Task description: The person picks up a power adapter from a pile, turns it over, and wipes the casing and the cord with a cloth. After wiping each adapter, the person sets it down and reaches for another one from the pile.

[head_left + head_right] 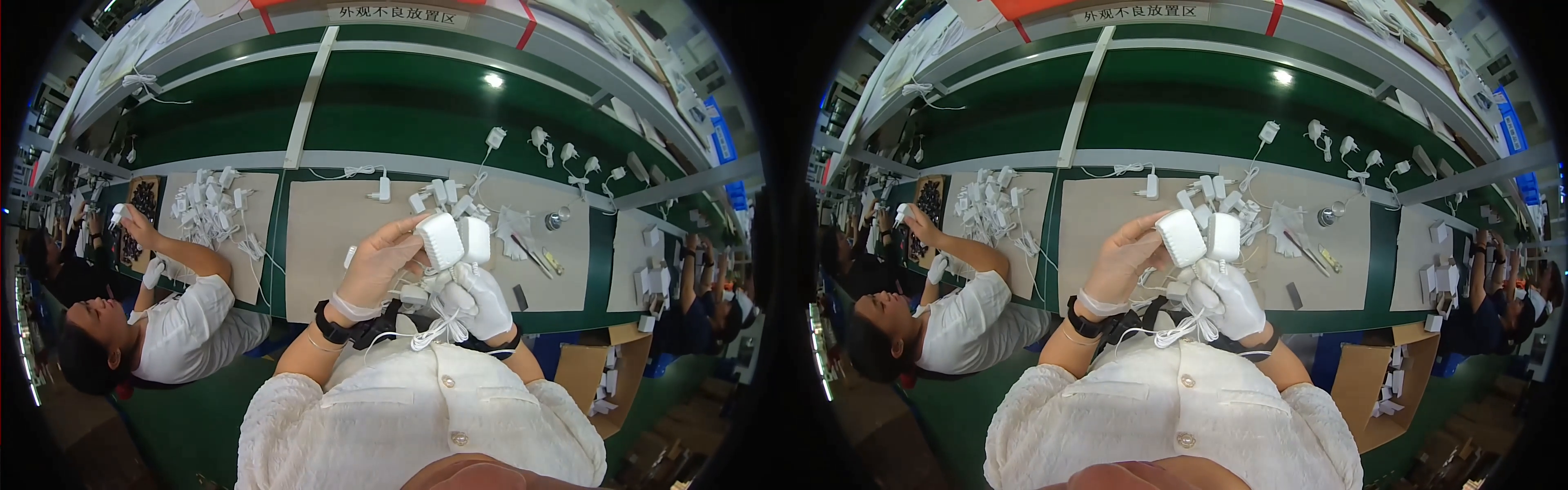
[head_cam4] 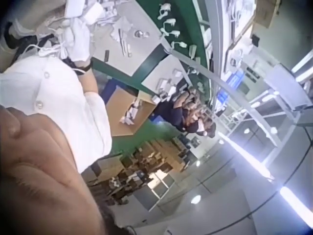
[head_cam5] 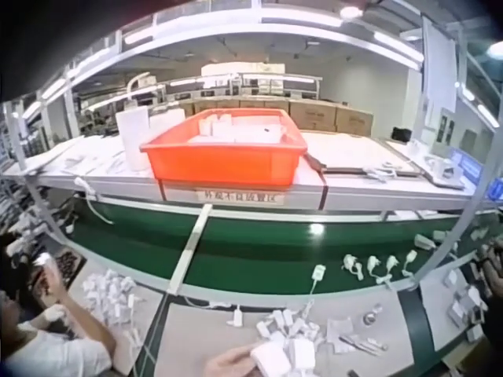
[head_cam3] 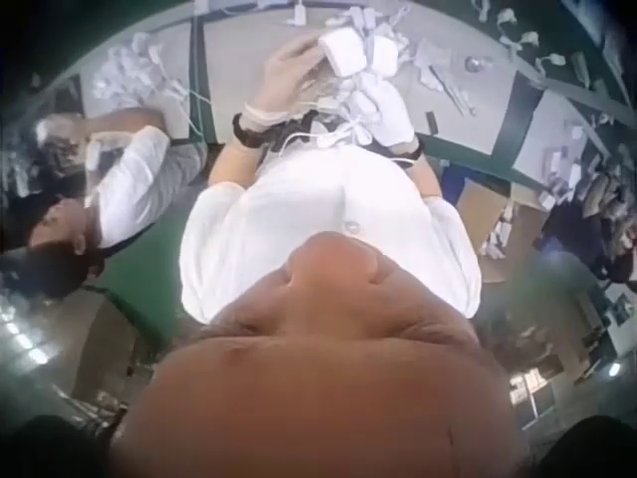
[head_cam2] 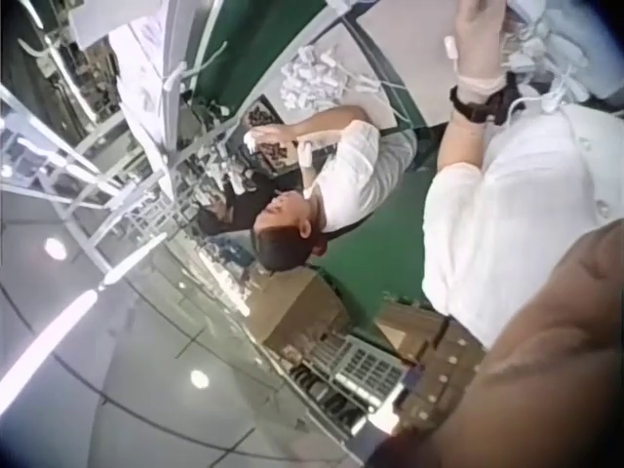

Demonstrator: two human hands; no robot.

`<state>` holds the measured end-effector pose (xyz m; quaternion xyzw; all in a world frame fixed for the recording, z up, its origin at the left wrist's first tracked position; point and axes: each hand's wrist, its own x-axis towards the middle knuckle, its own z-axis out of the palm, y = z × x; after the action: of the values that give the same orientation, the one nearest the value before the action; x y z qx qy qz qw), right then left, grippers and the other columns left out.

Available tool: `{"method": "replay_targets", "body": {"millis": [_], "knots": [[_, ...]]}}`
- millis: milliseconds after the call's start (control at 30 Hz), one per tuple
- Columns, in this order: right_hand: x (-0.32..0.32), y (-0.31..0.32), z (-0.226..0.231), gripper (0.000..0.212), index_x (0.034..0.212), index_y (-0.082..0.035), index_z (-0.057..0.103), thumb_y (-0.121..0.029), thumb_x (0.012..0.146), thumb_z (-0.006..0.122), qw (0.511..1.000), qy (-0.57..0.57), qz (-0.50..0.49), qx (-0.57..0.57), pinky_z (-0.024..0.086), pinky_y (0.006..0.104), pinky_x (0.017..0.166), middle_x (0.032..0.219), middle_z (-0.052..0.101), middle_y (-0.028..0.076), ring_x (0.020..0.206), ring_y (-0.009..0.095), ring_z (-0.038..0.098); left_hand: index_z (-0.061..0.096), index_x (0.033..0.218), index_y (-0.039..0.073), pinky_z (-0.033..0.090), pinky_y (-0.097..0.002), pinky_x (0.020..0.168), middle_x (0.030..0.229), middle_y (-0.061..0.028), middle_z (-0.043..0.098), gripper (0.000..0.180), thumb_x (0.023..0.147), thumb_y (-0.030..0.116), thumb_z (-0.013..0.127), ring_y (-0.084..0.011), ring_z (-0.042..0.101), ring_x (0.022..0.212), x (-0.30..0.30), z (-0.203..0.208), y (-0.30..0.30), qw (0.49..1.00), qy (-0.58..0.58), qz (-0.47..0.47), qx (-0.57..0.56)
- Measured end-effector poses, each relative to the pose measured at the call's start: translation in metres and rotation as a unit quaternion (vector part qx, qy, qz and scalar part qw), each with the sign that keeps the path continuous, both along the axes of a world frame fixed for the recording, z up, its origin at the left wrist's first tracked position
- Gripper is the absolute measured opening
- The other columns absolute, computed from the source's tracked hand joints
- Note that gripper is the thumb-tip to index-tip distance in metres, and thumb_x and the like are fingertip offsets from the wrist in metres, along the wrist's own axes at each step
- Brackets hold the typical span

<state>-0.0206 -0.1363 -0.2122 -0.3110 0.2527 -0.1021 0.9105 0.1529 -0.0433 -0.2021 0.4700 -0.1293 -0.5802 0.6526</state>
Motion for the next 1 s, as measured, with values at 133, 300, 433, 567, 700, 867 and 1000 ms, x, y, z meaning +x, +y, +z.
{"method": "replay_targets", "body": {"millis": [133, 300, 433, 567, 700, 867, 1000], "knots": [[0.007, -0.003, -0.004, 0.031, 0.095, -0.001, 0.056, -0.028, 0.099, 0.043, 0.987, 0.083, 0.041, -0.133, 0.03, 0.0231, 0.047, 0.056, 0.042, -0.003, 0.046, 0.007, 0.036, 0.048, 0.132, 0.005, 0.05, -0.0273, 0.083, 0.115, -0.0068, 0.059, 0.05, 0.084, 0.001, 0.064, -0.0146, 0.06, 0.097, -0.018, -0.001, -0.007, 0.996, -0.043, 0.054, -0.063], [0.01, -0.001, -0.038, 0.026, 0.104, -0.003, 0.059, -0.025, 0.098, 0.046, 0.965, 0.125, 0.037, -0.226, 0.031, 0.0205, 0.047, 0.064, 0.05, -0.003, 0.052, 0.004, 0.041, 0.04, 0.135, 0.001, 0.042, -0.0323, 0.099, 0.131, -0.0124, 0.049, 0.063, 0.077, -0.009, 0.064, -0.0191, 0.053, 0.114, -0.025, -0.011, -0.005, 0.994, -0.071, 0.052, -0.068], [0.02, -0.002, -0.071, 0.026, 0.109, -0.004, 0.059, -0.024, 0.097, 0.047, 0.942, 0.126, -0.01, -0.31, 0.036, 0.0216, 0.05, 0.073, 0.054, -0.001, 0.057, 0.005, 0.045, 0.048, 0.131, 0.001, 0.044, -0.0318, 0.096, 0.123, -0.0127, 0.056, 0.058, 0.077, -0.008, 0.065, -0.0191, 0.056, 0.111, -0.026, -0.031, -0.004, 0.953, -0.284, 0.066, -0.082], [0.029, -0.014, -0.097, 0.025, 0.108, -0.004, 0.059, -0.024, 0.097, 0.048, 0.939, 0.074, -0.04, -0.333, 0.04, 0.0232, 0.053, 0.08, 0.057, 0.0, 0.061, 0.006, 0.048, 0.056, 0.122, -0.001, 0.046, -0.0306, 0.093, 0.11, -0.0119, 0.064, 0.045, 0.078, -0.007, 0.064, -0.0176, 0.06, 0.105, -0.009, -0.036, -0.007, 0.875, -0.469, 0.046, -0.107], [0.039, -0.044, -0.12, 0.023, 0.106, -0.006, 0.058, -0.024, 0.096, 0.05, 0.993, 0.037, -0.012, -0.115, 0.042, 0.024, 0.056, 0.083, 0.058, 0.0, 0.064, 0.007, 0.05, 0.06, 0.118, 0.002, 0.05, -0.0276, 0.073, 0.088, -0.0084, 0.068, 0.034, 0.085, 0.008, 0.064, -0.0155, 0.065, 0.079, 0.028, -0.057, -0.017, 0.948, -0.306, 0.08, -0.021], [0.099, -0.123, -0.152, 0.021, 0.098, -0.009, 0.06, -0.028, 0.093, 0.053, 0.98, 0.156, -0.039, -0.115, 0.044, 0.0258, 0.056, 0.083, 0.059, 0.0, 0.068, 0.01, 0.054, 0.061, 0.103, 0.002, 0.051, -0.0385, 0.066, 0.085, -0.0176, 0.066, 0.036, 0.085, 0.033, 0.063, -0.0266, 0.066, 0.078, 0.127, -0.209, -0.066, 0.756, -0.595, 0.074, 0.264], [0.146, -0.24, -0.208, 0.026, 0.093, -0.006, 0.063, -0.031, 0.091, 0.055, 0.836, 0.308, 0.017, -0.455, 0.044, 0.0298, 0.058, 0.082, 0.061, 0.003, 0.07, 0.015, 0.057, 0.06, 0.103, 0.002, 0.051, -0.0452, 0.067, 0.091, -0.0178, 0.066, 0.045, 0.08, 0.04, 0.067, -0.0333, 0.065, 0.084, 0.108, -0.272, -0.092, 0.65, -0.645, 0.018, 0.402]]}}
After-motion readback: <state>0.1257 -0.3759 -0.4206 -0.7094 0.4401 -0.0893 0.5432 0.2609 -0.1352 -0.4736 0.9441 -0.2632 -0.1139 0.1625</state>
